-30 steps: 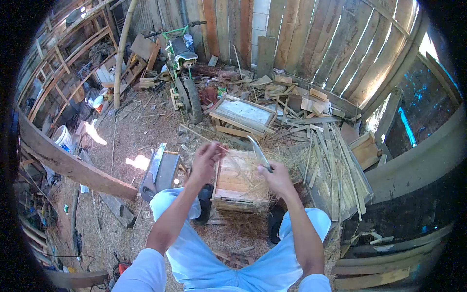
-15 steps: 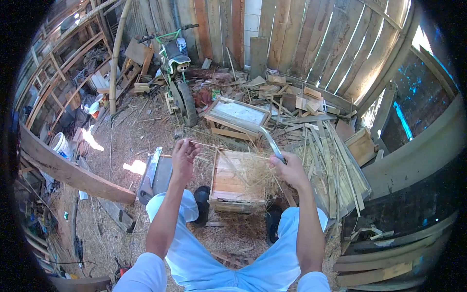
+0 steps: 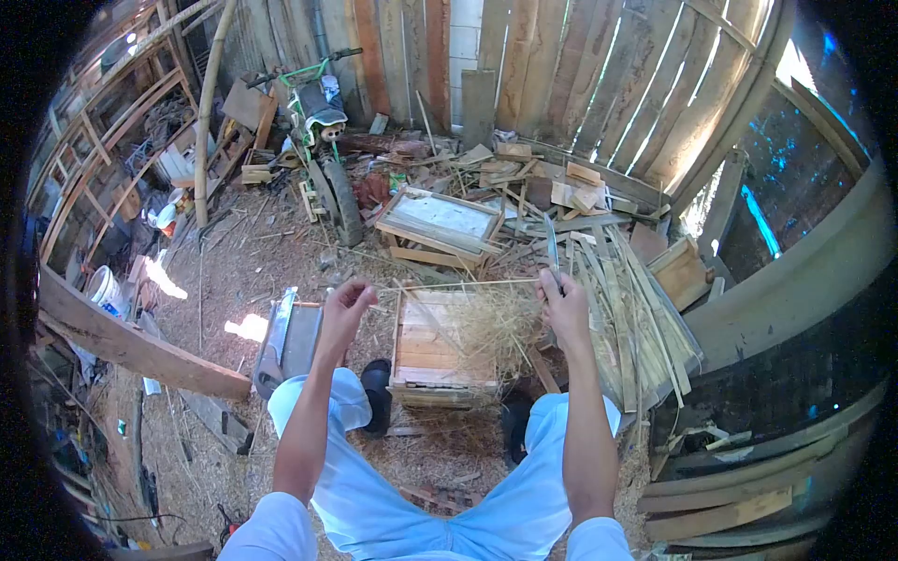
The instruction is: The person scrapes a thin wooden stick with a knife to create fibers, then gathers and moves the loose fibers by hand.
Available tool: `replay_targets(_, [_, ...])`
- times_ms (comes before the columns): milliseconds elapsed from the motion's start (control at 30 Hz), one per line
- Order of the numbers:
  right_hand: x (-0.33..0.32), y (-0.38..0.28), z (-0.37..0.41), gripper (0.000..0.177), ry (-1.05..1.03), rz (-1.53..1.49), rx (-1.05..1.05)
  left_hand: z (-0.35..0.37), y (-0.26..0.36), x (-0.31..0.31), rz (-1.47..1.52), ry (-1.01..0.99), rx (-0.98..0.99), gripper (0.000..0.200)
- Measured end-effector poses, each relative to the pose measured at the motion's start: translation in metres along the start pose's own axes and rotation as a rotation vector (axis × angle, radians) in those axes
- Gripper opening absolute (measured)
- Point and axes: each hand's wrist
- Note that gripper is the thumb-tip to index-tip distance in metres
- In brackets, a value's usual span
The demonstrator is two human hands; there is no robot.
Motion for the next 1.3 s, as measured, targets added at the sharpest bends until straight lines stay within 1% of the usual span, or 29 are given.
replay_targets(33, [-0.002,0.004,-0.005,0.028,0.035,0.036,-0.064,0.002,0.000,0.002,-0.252,-0.036,0.068,0.019])
replay_targets(67, [-0.007,0.008,-0.008,0.029,0.068,0.072,-0.127,0.001,-0.012,0.005,-0.372,-0.032,0.180,0.019])
replay_targets(100, [-0.009,0.006,-0.008,0.029,0.074,0.076,-0.127,0.004,-0.007,0.009,-0.366,-0.037,0.180,0.019])
replay_targets(167, [-0.006,0.002,-0.006,0.029,0.069,0.074,-0.054,0.014,0.011,0.021,-0.463,-0.219,0.292,0.017])
replay_targets(200, [-0.003,0.001,-0.004,0.029,0.068,0.077,-0.054,0.018,0.011,0.028,-0.437,-0.269,0.286,0.015])
replay_targets(233, [0.002,0.001,-0.002,0.029,0.064,0.119,-0.043,0.022,0.013,0.036,-0.435,-0.265,0.283,0.015])
replay_targets(300, [0.012,0.005,0.000,0.029,0.054,0.162,-0.029,0.030,0.017,0.053,-0.291,-0.369,0.221,0.014])
replay_targets(400, [0.019,0.011,-0.002,0.029,0.022,0.230,-0.036,0.034,0.016,0.067,-0.287,-0.367,0.158,0.015])
replay_targets(467, [0.019,0.008,-0.005,0.028,0.216,0.155,-0.062,0.034,0.012,0.072,-0.227,-0.332,0.132,0.015])
replay_targets(500, [0.016,0.007,-0.006,0.028,0.211,0.156,-0.066,0.032,0.011,0.073,-0.173,-0.304,0.110,0.016])
replay_targets(533, [0.012,0.004,-0.005,0.028,0.207,0.040,-0.115,0.031,0.011,0.073,-0.172,-0.299,0.113,0.016])
replay_targets(567, [0.010,0.003,-0.004,0.030,0.202,-0.076,-0.162,0.030,0.010,0.073,-0.142,-0.271,0.069,0.016])
replay_targets(600, [0.012,-0.003,0.001,0.032,0.155,-0.049,-0.163,0.029,0.009,0.073,-0.113,-0.240,0.026,0.016])
replay_targets(633, [0.017,-0.003,0.006,0.032,0.148,-0.048,-0.165,0.028,0.005,0.073,-0.113,-0.233,0.027,0.016])
replay_targets(700, [0.033,0.002,0.018,0.031,-0.024,0.032,-0.144,0.026,-0.002,0.074,0.017,-0.226,0.012,0.017])
replay_targets(733, [0.037,0.013,0.020,0.030,-0.159,0.131,-0.070,0.026,0.001,0.074,0.016,-0.226,0.012,0.017])
replay_targets(767, [0.041,0.023,0.022,0.030,-0.291,0.230,0.008,0.026,0.003,0.073,0.046,-0.254,-0.030,0.017])
replay_targets(800, [0.054,0.023,0.031,0.029,-0.367,0.168,0.087,0.027,0.005,0.074,0.075,-0.284,-0.073,0.018])
replay_targets(833, [0.068,0.021,0.039,0.029,-0.442,0.104,0.166,0.028,0.003,0.074,0.072,-0.291,-0.077,0.018])
replay_targets(867, [0.074,0.022,0.043,0.029,-0.436,0.097,0.170,0.029,0.002,0.075,0.129,-0.318,-0.091,0.018])
replay_targets(900, [0.080,0.023,0.046,0.029,-0.551,-0.011,0.252,0.029,0.004,0.076,0.185,-0.344,-0.104,0.018])
replay_targets(933, [0.082,0.023,0.047,0.029,-0.666,-0.120,0.332,0.031,0.007,0.076,0.182,-0.350,-0.104,0.018])
replay_targets(1000, [0.079,0.023,0.041,0.028,-0.686,-0.178,0.351,0.035,0.013,0.074,0.283,-0.345,-0.212,0.018])
replay_targets(1067, [0.077,0.020,0.039,0.028,-0.708,-0.233,0.374,0.036,0.014,0.074,0.296,-0.358,-0.217,0.019])
replay_targets(1167, [0.076,0.013,0.040,0.028,-0.661,-0.230,0.400,0.036,0.016,0.074,0.310,-0.360,-0.226,0.020])
replay_targets(1233, [0.072,0.012,0.038,0.025,-0.513,-0.190,0.316,0.039,0.013,0.074,0.312,-0.349,-0.236,0.021])
replay_targets(1267, [0.069,0.011,0.035,0.025,-0.514,-0.187,0.317,0.040,0.009,0.073,0.261,-0.347,-0.192,0.021])
replay_targets(1300, [0.065,0.009,0.030,0.025,-0.455,-0.161,0.289,0.041,0.004,0.073,0.208,-0.348,-0.148,0.021])
Point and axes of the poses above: each hand's wrist, its own z-axis away from the middle knuckle, its own x-axis out of the palm, y = z × x, and after that the axes turned 2 degrees about -x, right-handed
